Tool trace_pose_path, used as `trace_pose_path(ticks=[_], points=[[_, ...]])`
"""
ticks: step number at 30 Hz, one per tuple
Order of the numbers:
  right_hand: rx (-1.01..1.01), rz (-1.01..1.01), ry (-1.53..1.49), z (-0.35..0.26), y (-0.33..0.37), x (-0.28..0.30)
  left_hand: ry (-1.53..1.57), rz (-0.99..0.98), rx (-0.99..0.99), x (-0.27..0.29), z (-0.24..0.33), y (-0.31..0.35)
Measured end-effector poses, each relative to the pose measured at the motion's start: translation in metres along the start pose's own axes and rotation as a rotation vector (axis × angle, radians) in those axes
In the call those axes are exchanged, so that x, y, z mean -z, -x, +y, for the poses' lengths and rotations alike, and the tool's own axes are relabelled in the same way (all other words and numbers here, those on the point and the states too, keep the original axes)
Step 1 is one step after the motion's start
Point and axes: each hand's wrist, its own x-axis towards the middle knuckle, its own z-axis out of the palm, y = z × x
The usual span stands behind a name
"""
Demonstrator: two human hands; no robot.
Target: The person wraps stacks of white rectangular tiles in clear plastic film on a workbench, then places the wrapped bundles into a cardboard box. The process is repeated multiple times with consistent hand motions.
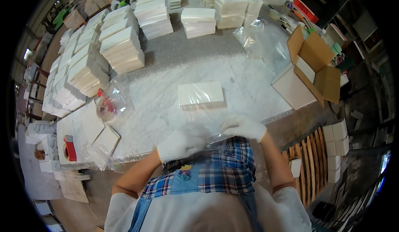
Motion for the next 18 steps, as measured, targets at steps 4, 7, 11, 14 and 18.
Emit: trace_pose_path(ticks=[4, 7, 11, 14, 18], points=[[-0.018, -0.005, 0.287, 0.003, -0.012, -0.006, -0.155, -0.009, 0.062, -0.026, -0.015, 0.006], [0.022, -0.083, 0.485, 0.008, -0.026, 0.000, -0.161, -0.131, 0.216, -0.029, -0.013, -0.006], [-0.120, -0.342, 0.543, 0.005, -0.046, 0.021, -0.295, -0.196, 0.279, -0.033, -0.012, -0.021], [-0.175, -0.534, 0.373, -0.007, -0.074, 0.069, -0.403, -0.086, 0.173, -0.064, -0.030, -0.014], [-0.200, -0.213, 0.473, -0.040, -0.141, 0.157, 0.201, -0.224, 0.619, -0.070, -0.033, -0.024]])
